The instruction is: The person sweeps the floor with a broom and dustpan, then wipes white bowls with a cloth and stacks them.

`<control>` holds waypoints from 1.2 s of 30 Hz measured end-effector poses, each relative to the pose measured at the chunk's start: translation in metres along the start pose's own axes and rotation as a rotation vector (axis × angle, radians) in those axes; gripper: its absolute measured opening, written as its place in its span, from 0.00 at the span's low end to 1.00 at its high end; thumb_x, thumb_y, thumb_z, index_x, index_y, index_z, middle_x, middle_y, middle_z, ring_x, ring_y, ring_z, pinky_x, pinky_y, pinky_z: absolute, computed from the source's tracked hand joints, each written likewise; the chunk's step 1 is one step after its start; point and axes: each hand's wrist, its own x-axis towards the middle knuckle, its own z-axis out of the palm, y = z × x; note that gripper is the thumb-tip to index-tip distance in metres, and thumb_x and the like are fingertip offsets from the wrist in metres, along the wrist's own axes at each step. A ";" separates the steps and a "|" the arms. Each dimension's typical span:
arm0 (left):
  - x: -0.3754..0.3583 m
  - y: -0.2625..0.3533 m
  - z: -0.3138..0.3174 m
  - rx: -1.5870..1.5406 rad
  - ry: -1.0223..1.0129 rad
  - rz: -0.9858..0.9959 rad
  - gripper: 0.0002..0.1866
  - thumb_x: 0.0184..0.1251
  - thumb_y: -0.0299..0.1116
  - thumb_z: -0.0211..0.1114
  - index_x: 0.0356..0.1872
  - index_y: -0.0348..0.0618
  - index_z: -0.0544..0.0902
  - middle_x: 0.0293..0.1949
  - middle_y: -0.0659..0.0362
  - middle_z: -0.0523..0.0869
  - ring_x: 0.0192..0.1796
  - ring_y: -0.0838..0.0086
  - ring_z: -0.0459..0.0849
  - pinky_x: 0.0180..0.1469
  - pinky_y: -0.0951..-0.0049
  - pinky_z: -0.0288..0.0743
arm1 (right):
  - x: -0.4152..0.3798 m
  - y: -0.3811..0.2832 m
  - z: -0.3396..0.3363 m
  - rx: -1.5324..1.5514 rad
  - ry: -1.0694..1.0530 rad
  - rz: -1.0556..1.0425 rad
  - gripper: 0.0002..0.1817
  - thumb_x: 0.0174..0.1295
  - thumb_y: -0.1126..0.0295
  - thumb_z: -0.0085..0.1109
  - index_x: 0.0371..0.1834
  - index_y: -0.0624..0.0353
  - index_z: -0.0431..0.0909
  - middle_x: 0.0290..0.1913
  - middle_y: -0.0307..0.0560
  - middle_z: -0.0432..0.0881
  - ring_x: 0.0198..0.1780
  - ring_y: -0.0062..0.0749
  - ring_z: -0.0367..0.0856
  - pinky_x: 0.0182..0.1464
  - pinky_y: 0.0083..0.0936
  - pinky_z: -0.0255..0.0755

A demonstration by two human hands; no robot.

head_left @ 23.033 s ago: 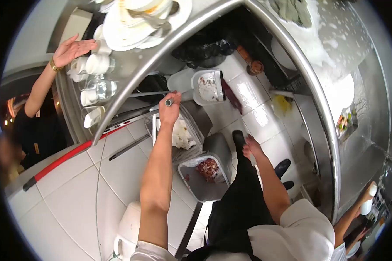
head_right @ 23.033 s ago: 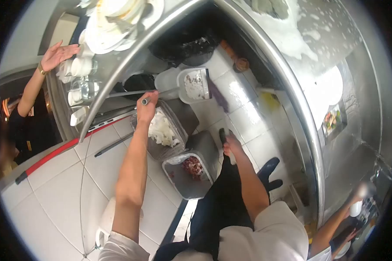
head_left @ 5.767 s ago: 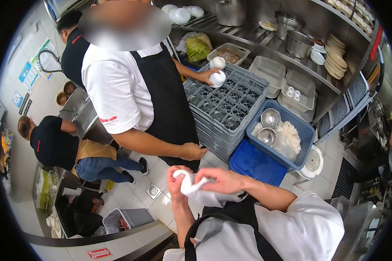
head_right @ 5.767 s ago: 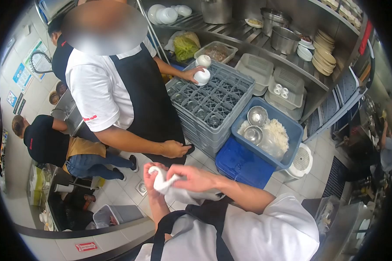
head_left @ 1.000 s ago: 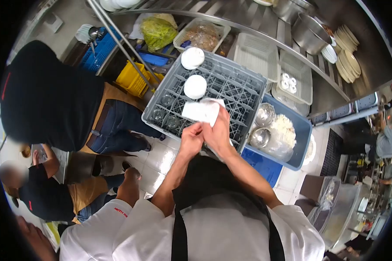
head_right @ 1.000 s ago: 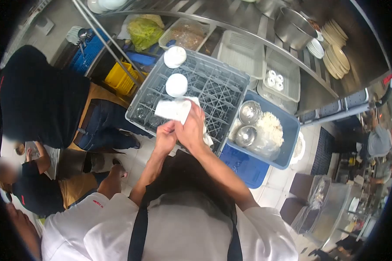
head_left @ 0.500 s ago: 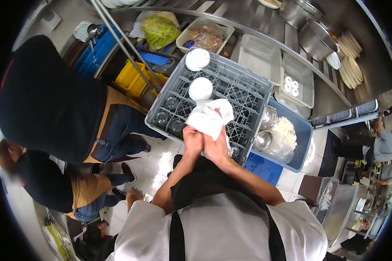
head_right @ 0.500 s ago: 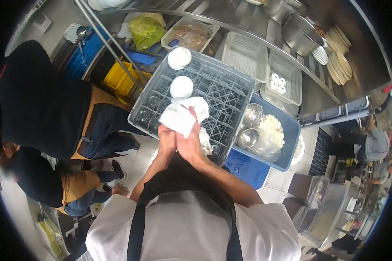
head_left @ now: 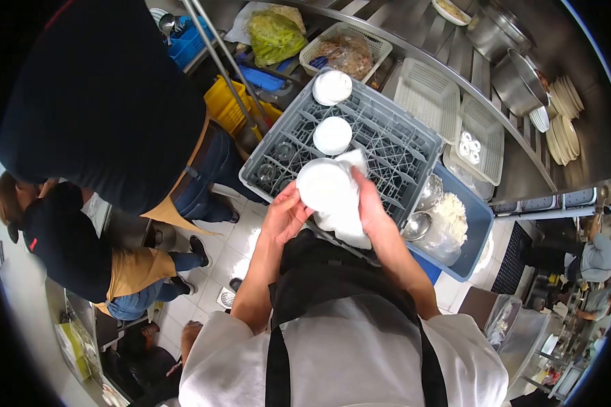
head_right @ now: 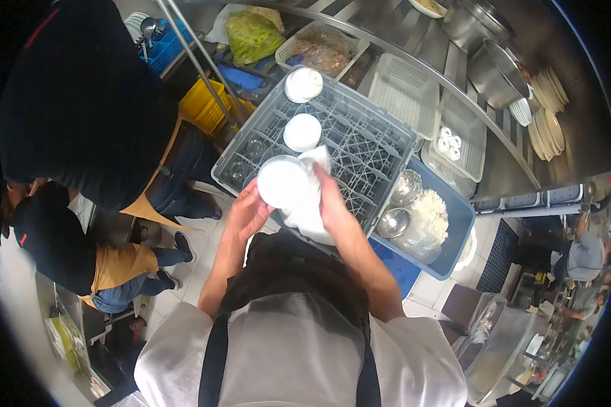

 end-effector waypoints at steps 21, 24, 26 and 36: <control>0.110 0.009 -0.051 0.507 0.147 -0.302 0.28 0.68 0.51 0.63 0.64 0.48 0.75 0.56 0.59 0.82 0.58 0.69 0.81 0.57 0.59 0.76 | 0.047 0.037 0.006 -1.455 0.128 -0.719 0.17 0.69 0.62 0.58 0.51 0.63 0.82 0.42 0.54 0.88 0.45 0.37 0.86 0.50 0.34 0.76; 0.115 0.009 -0.069 0.236 0.086 -0.218 0.27 0.69 0.53 0.60 0.60 0.46 0.78 0.53 0.59 0.85 0.55 0.67 0.84 0.58 0.58 0.78 | 0.028 0.026 0.009 -1.234 0.071 -0.613 0.18 0.68 0.59 0.61 0.52 0.61 0.82 0.42 0.50 0.88 0.43 0.32 0.85 0.48 0.32 0.77; 0.103 0.028 -0.047 0.145 0.138 -0.233 0.31 0.70 0.60 0.54 0.60 0.45 0.78 0.57 0.56 0.84 0.59 0.62 0.83 0.59 0.53 0.78 | 0.004 -0.003 0.016 -1.036 0.291 -0.586 0.18 0.70 0.60 0.60 0.55 0.63 0.82 0.47 0.45 0.87 0.49 0.27 0.82 0.53 0.26 0.74; 0.102 0.034 -0.040 0.140 0.179 -0.193 0.32 0.70 0.61 0.55 0.63 0.47 0.77 0.60 0.58 0.82 0.62 0.62 0.80 0.61 0.52 0.76 | -0.026 -0.012 -0.004 -0.446 0.236 -0.552 0.08 0.70 0.72 0.59 0.48 0.61 0.81 0.43 0.40 0.86 0.43 0.25 0.84 0.47 0.25 0.78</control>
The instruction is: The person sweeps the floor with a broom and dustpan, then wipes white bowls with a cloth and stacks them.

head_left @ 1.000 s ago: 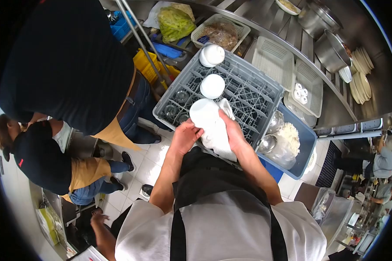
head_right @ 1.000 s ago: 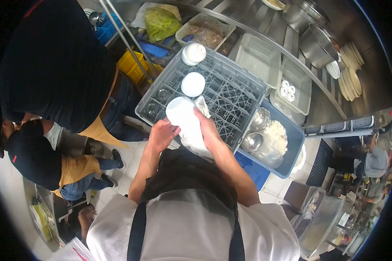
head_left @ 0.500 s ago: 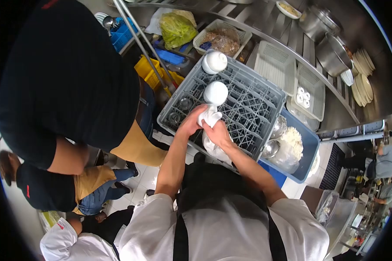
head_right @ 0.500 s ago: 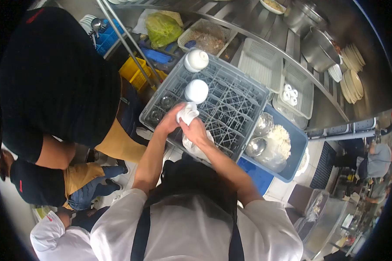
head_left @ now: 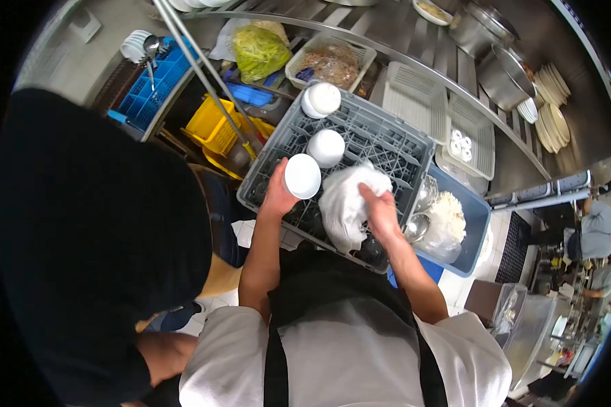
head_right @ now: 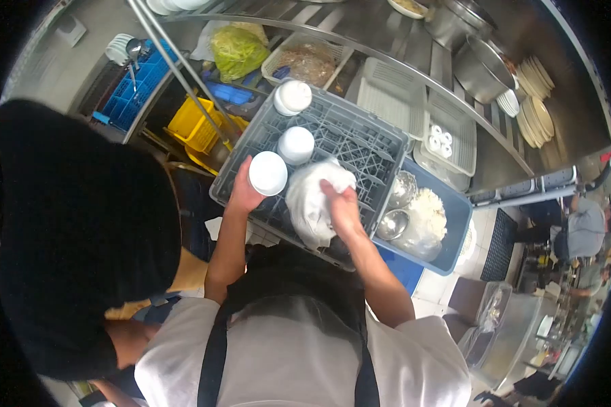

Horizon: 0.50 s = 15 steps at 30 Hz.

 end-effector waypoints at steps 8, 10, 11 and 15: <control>-0.029 -0.017 0.050 0.168 -0.178 0.194 0.25 0.72 0.40 0.62 0.65 0.39 0.74 0.55 0.55 0.82 0.57 0.69 0.82 0.60 0.69 0.75 | 0.043 -0.003 0.034 -1.419 -0.686 -1.224 0.18 0.52 0.75 0.60 0.49 0.60 0.80 0.58 0.52 0.76 0.64 0.53 0.71 0.66 0.44 0.67; 0.001 -0.016 0.030 0.266 -0.090 0.182 0.27 0.69 0.38 0.65 0.65 0.37 0.73 0.52 0.55 0.83 0.54 0.68 0.82 0.57 0.69 0.76 | 0.051 0.009 0.036 -1.487 -0.726 -1.233 0.19 0.53 0.73 0.59 0.51 0.60 0.78 0.56 0.52 0.76 0.64 0.53 0.71 0.66 0.42 0.67; -0.007 -0.011 0.044 0.292 -0.040 0.216 0.27 0.64 0.34 0.69 0.63 0.37 0.74 0.51 0.54 0.83 0.53 0.69 0.82 0.56 0.70 0.76 | 0.050 0.018 0.037 -1.331 -0.626 -0.984 0.21 0.56 0.71 0.57 0.55 0.60 0.75 0.55 0.55 0.76 0.62 0.55 0.72 0.64 0.42 0.67; -0.018 0.000 0.060 0.419 -0.016 0.254 0.25 0.59 0.28 0.72 0.60 0.39 0.79 0.51 0.54 0.83 0.53 0.71 0.81 0.56 0.71 0.75 | 0.036 0.039 0.055 -1.003 -0.421 -0.612 0.24 0.65 0.70 0.52 0.63 0.63 0.65 0.56 0.65 0.73 0.57 0.63 0.74 0.58 0.47 0.71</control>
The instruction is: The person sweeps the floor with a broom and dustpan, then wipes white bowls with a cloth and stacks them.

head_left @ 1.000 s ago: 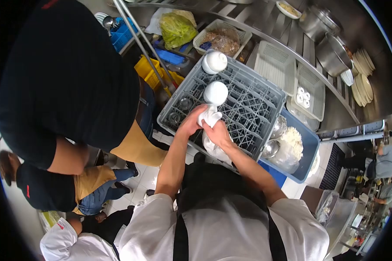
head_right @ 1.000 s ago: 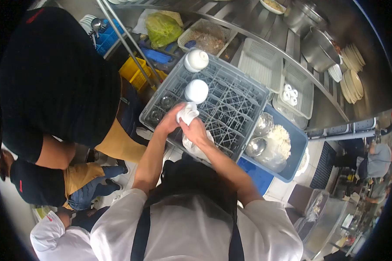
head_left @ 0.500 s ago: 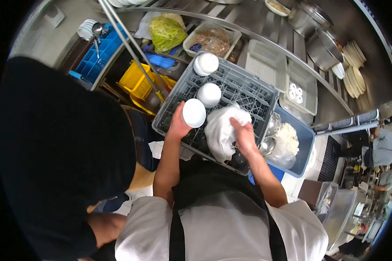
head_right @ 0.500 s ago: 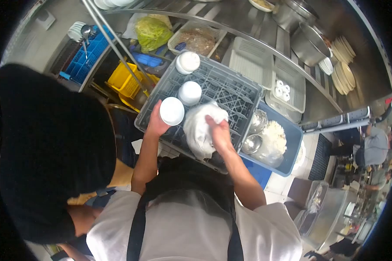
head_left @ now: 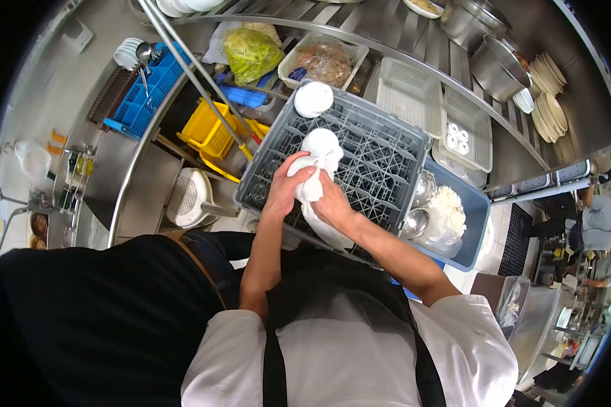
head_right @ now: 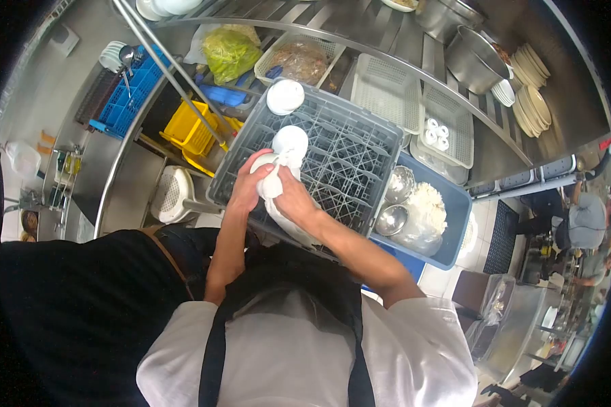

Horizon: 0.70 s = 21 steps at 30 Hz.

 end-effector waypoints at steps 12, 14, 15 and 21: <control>-0.004 -0.020 0.009 -0.238 -0.220 -0.148 0.29 0.69 0.44 0.59 0.66 0.38 0.72 0.59 0.48 0.81 0.58 0.59 0.83 0.62 0.60 0.77 | -0.010 -0.029 -0.040 1.325 0.088 0.750 0.15 0.72 0.65 0.58 0.57 0.59 0.77 0.47 0.44 0.84 0.41 0.28 0.86 0.41 0.28 0.82; 0.002 -0.028 -0.005 -0.339 -0.146 -0.139 0.29 0.69 0.46 0.57 0.65 0.38 0.73 0.59 0.49 0.81 0.59 0.59 0.82 0.63 0.58 0.77 | -0.024 -0.036 -0.060 1.371 0.215 0.679 0.16 0.72 0.65 0.58 0.58 0.59 0.77 0.49 0.44 0.84 0.42 0.28 0.86 0.42 0.28 0.83; 0.005 -0.025 -0.008 -0.438 -0.081 -0.138 0.29 0.70 0.49 0.56 0.65 0.38 0.73 0.59 0.50 0.82 0.60 0.60 0.82 0.64 0.57 0.76 | -0.033 -0.040 -0.070 1.338 0.308 0.615 0.16 0.72 0.66 0.58 0.58 0.59 0.78 0.49 0.44 0.85 0.43 0.28 0.86 0.42 0.28 0.83; -0.003 -0.028 -0.029 -0.479 -0.063 -0.171 0.30 0.76 0.53 0.49 0.66 0.40 0.73 0.62 0.52 0.80 0.64 0.61 0.79 0.67 0.57 0.73 | -0.054 -0.044 -0.075 0.623 0.437 0.356 0.11 0.71 0.67 0.59 0.49 0.61 0.83 0.43 0.40 0.87 0.44 0.24 0.85 0.43 0.24 0.78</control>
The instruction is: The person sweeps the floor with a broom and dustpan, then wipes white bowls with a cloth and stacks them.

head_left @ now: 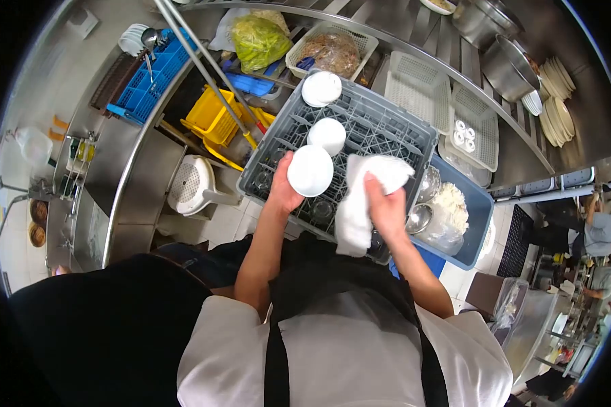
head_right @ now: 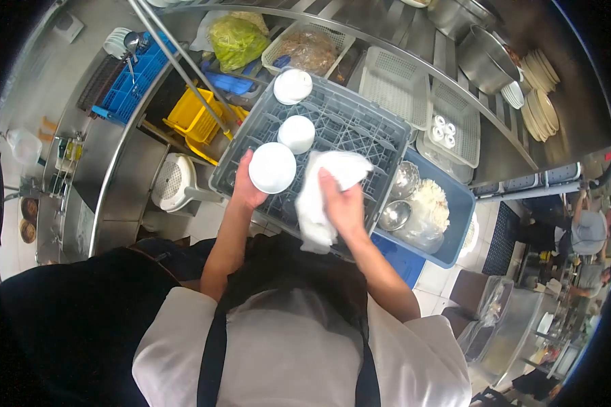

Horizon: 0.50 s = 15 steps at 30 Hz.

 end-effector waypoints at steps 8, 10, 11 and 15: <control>-0.013 -0.029 0.043 0.579 -0.017 0.182 0.27 0.65 0.31 0.67 0.65 0.39 0.73 0.54 0.55 0.82 0.56 0.70 0.81 0.59 0.70 0.75 | 0.011 0.066 0.039 -0.520 -0.218 -0.397 0.23 0.61 0.76 0.55 0.62 0.65 0.69 0.56 0.63 0.77 0.56 0.60 0.77 0.57 0.39 0.72; -0.018 -0.027 0.048 0.624 0.012 0.190 0.28 0.62 0.31 0.69 0.64 0.38 0.73 0.52 0.54 0.83 0.54 0.70 0.81 0.58 0.70 0.75 | 0.011 0.068 0.046 -0.466 -0.217 -0.282 0.20 0.64 0.76 0.53 0.60 0.66 0.72 0.50 0.57 0.81 0.51 0.52 0.81 0.53 0.36 0.74; -0.017 -0.025 0.045 0.503 -0.034 0.146 0.29 0.62 0.31 0.69 0.64 0.38 0.73 0.52 0.54 0.83 0.54 0.70 0.81 0.58 0.70 0.75 | 0.011 0.065 0.048 -0.264 -0.275 -0.132 0.18 0.66 0.74 0.54 0.59 0.65 0.73 0.48 0.53 0.82 0.49 0.44 0.82 0.50 0.34 0.75; -0.012 -0.022 0.032 0.181 -0.121 0.128 0.29 0.67 0.43 0.61 0.66 0.39 0.71 0.57 0.51 0.81 0.57 0.63 0.82 0.62 0.61 0.75 | 0.004 0.015 0.030 0.226 -0.309 0.306 0.14 0.71 0.61 0.61 0.50 0.57 0.83 0.41 0.34 0.85 0.41 0.15 0.80 0.42 0.18 0.75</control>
